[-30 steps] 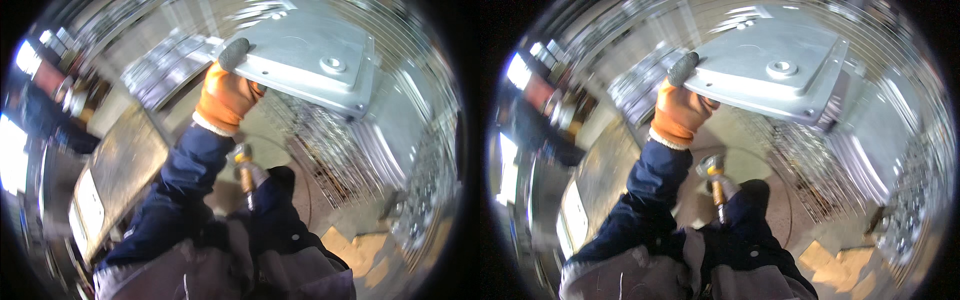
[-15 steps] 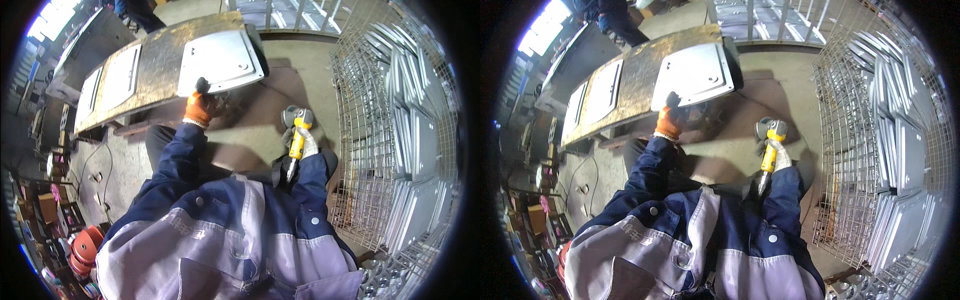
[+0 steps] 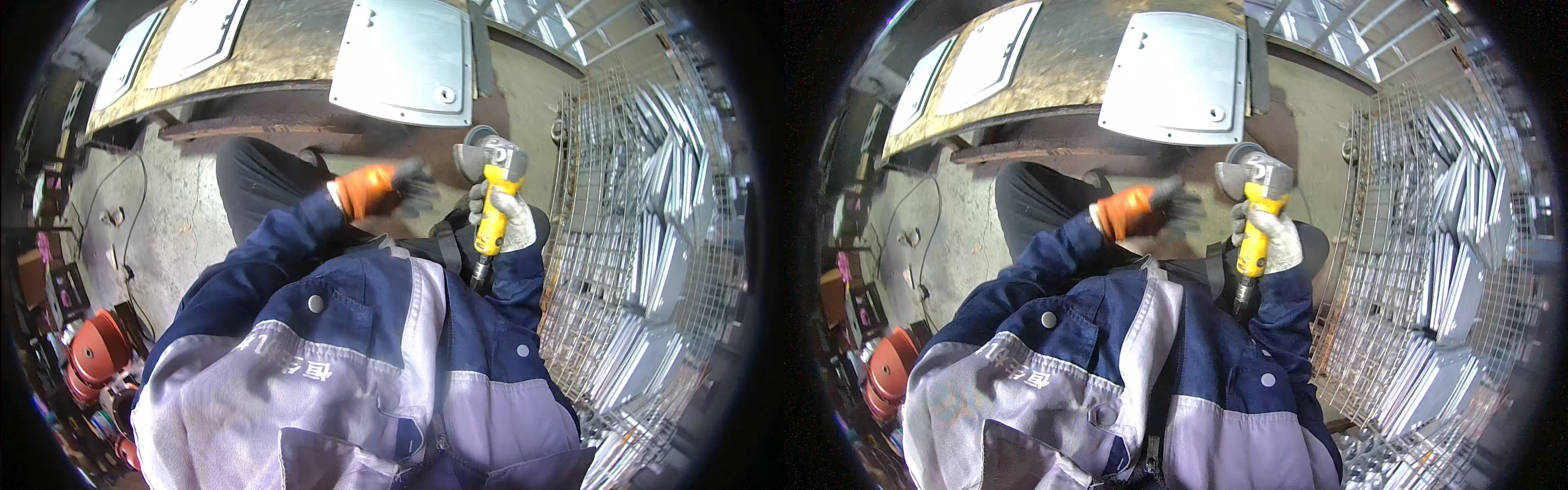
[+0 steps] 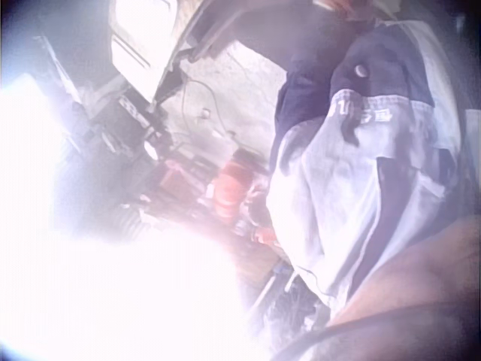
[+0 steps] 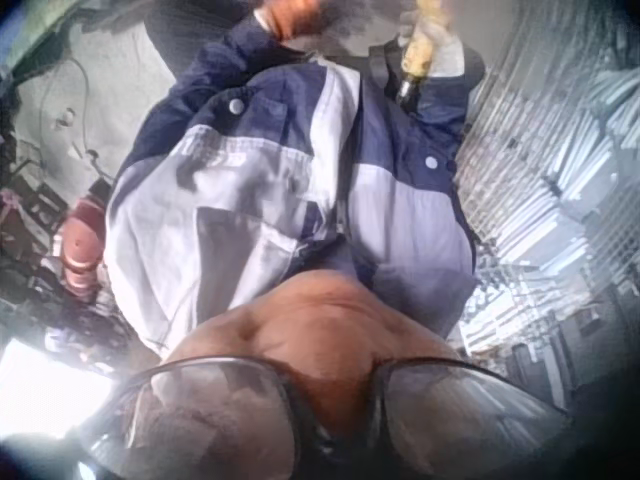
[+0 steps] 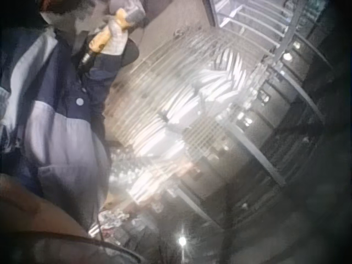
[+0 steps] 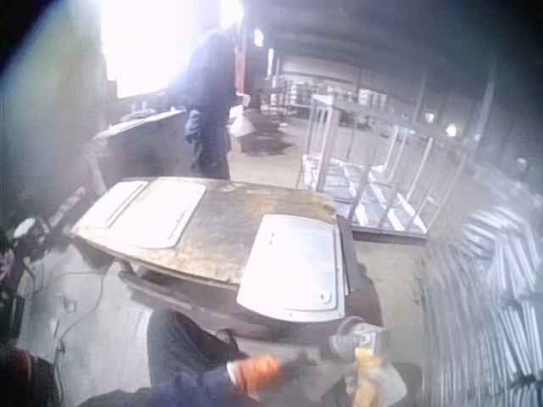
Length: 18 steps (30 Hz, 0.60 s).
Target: The person sits on the floor and uses a handheld angle grinder to smooth the edges of a metal plate. They repeatedly grind the edges, flip the plate to access different sides, and place the finished pieces into a wire basket.
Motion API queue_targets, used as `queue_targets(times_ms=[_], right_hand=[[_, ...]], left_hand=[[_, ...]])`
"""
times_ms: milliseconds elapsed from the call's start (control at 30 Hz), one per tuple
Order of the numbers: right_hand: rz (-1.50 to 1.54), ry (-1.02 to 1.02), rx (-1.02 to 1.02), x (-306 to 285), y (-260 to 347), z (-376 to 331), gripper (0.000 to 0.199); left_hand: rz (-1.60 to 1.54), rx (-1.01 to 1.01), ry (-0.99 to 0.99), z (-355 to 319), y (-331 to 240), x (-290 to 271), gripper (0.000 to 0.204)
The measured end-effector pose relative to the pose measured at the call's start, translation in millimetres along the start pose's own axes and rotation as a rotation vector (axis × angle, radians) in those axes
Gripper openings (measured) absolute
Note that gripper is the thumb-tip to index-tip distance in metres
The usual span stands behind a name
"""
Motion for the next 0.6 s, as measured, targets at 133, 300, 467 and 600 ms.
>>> queue_targets(times_ms=[133, 300, 467, 600], right_hand=[[-0.439, -0.001, 0.021, 64, -15, 15, 0.032], [-0.583, 0.016, -0.086, 135, -58, 57, 0.034], [-0.681, 0.05, -0.098, 171, -86, 93, 0.024], [-0.735, 0.015, -0.102, 177, -98, 108, 0.025]], left_hand=[[-0.009, 0.106, 0.075, -41, 26, 29, 0.055], [-0.304, 0.317, -0.005, -66, 10, 15, 0.055], [-0.395, 0.389, -0.232, -70, -4, -8, 0.064], [-0.438, 0.353, -0.322, -65, -1, -22, 0.062]])
Point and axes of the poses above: each hand's wrist, its own z-axis towards the middle knuckle, its own x-axis out of the palm, y = z × x, the point moved 3 cm from there along z, towards the middle knuckle, and after that the axes turned 14 degrees about -y, right-handed, at the moved point
